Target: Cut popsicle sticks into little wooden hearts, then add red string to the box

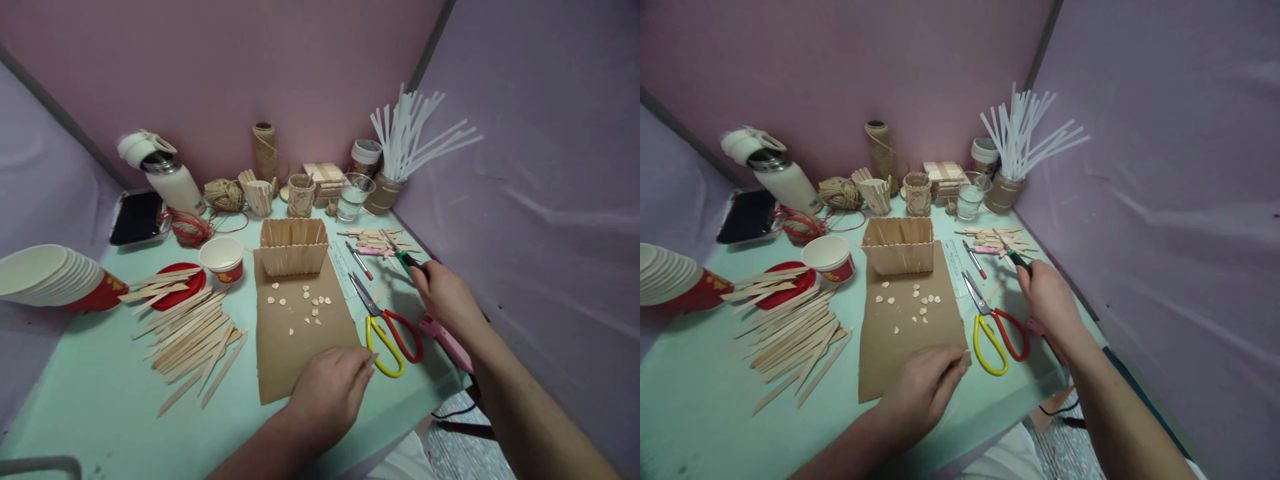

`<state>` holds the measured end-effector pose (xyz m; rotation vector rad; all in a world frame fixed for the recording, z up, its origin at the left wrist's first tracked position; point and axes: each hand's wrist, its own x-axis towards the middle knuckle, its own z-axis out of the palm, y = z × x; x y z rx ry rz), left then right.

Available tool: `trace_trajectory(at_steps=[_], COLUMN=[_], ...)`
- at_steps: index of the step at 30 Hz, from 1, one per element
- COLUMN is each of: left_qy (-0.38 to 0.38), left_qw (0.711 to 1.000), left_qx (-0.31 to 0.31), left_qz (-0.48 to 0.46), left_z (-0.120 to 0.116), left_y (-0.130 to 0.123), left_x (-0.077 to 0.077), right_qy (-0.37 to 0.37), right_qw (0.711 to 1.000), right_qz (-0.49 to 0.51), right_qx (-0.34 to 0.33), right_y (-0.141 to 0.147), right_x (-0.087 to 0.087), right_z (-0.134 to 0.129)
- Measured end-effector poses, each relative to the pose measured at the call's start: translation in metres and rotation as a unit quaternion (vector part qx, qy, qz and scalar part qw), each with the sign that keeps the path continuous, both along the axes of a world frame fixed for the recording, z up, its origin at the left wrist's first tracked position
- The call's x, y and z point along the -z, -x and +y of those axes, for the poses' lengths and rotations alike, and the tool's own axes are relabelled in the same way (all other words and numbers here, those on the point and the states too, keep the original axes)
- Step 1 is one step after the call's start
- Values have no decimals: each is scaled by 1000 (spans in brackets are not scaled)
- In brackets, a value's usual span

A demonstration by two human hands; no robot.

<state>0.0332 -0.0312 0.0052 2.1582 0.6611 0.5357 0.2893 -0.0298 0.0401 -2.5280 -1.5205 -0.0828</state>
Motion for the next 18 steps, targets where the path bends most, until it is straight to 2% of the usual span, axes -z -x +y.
trace_trajectory(at_steps=[3,6,8,11,14,18], left_qy=[41,77,88,127,195,227], left_qw=[999,992,986,982,972,962], left_qx=[-33,-78,-95,-60,-3,-22], left_qz=[-7,-58,-101,-127,-131,-153], left_z=[1,4,6,5,-1,-18], left_y=[1,3,5,8,10,20], left_x=[-3,-6,-9,-18,-29,-42], right_qy=[-77,-155,-164,-175,-203,-269], right_qw=[992,959,921,855,800,708], right_qz=[94,234,348,483,556,636], right_qx=[8,-32,-52,-73,-101,-147], right_y=[6,17,26,43,64,94], right_x=[-25,-35,-29,-10,10,25], right_z=[-24,-50,-64,-78,-84,-86])
